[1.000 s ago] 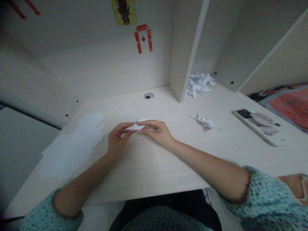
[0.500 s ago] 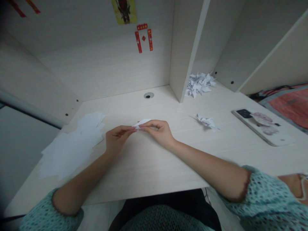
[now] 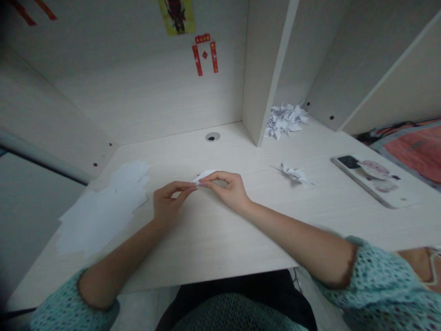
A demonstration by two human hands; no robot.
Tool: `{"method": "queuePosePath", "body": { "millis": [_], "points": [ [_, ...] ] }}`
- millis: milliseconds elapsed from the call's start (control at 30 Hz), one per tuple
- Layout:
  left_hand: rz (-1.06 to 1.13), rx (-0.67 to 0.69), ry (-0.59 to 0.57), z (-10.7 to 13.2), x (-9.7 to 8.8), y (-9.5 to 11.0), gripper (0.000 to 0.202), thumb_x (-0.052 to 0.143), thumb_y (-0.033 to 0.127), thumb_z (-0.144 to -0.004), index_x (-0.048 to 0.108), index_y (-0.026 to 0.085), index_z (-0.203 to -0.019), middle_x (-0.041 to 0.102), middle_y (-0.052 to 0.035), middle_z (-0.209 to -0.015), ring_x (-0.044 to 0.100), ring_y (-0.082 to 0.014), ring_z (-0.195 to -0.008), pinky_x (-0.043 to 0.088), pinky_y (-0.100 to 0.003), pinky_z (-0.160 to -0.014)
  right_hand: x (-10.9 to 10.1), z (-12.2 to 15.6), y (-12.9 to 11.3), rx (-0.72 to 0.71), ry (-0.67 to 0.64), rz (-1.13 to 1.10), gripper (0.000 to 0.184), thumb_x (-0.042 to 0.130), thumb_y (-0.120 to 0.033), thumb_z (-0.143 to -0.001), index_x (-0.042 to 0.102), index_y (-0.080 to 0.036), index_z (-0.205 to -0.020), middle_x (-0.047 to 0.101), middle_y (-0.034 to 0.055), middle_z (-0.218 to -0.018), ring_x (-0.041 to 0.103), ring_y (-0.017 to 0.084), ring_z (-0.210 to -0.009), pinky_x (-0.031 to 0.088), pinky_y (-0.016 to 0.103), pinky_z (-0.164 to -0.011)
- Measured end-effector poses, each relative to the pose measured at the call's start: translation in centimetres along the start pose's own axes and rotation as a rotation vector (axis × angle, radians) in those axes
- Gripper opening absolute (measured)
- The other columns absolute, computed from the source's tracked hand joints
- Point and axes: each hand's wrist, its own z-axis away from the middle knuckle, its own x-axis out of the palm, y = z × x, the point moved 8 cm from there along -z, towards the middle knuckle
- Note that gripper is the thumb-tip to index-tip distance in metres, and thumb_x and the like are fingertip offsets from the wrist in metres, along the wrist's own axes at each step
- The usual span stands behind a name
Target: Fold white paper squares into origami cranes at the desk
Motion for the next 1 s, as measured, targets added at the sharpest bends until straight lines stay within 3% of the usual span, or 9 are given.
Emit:
{"method": "queuePosePath", "body": {
  "millis": [200,500,833,1000],
  "points": [
    [-0.031,0.102,-0.016,0.1,0.2,0.8,0.008,0.072,0.029,-0.073,0.074,0.025,-0.08,0.073,0.0004,-0.077,0.066,-0.0129,-0.071,0.053,-0.024,-0.069,0.4,0.4,-0.3,-0.018,-0.041,0.002,0.009,0.072,-0.03,-0.072,0.074,-0.022,-0.076,0.075,0.0026,-0.082,0.07,0.018,-0.079,0.054,0.031,-0.079],
    [0.132,-0.171,-0.025,0.0,0.7,-1.0,0.014,0.073,0.035,-0.07,0.073,0.021,-0.076,0.073,-0.002,-0.077,0.068,-0.0163,-0.073,0.054,-0.027,-0.07,0.5,0.2,0.3,0.002,-0.022,-0.008,0.01,0.071,-0.033,-0.074,0.074,-0.023,-0.077,0.075,0.0026,-0.083,0.069,0.019,-0.08,0.053,0.033,-0.08],
    [0.165,-0.192,0.028,-0.2,0.1,-1.9,0.015,0.074,0.033,-0.068,0.073,0.02,-0.076,0.073,-0.0028,-0.078,0.067,-0.0162,-0.07,0.054,-0.029,-0.072,-0.2,0.2,0.8,0.026,0.056,-0.068,0.011,0.073,-0.032,-0.072,0.072,-0.022,-0.076,0.074,0.0043,-0.085,0.069,0.02,-0.083,0.052,0.035,-0.082],
    [0.08,-0.163,0.046,-0.3,-0.5,-1.3,0.008,0.071,0.03,-0.071,0.074,0.022,-0.073,0.073,-0.0006,-0.074,0.067,-0.0155,-0.07,0.054,-0.029,-0.073,-0.3,0.2,0.5,0.01,0.064,-0.05,0.01,0.073,-0.031,-0.072,0.073,-0.022,-0.076,0.074,0.0042,-0.086,0.069,0.02,-0.084,0.051,0.036,-0.084]
  ]
}}
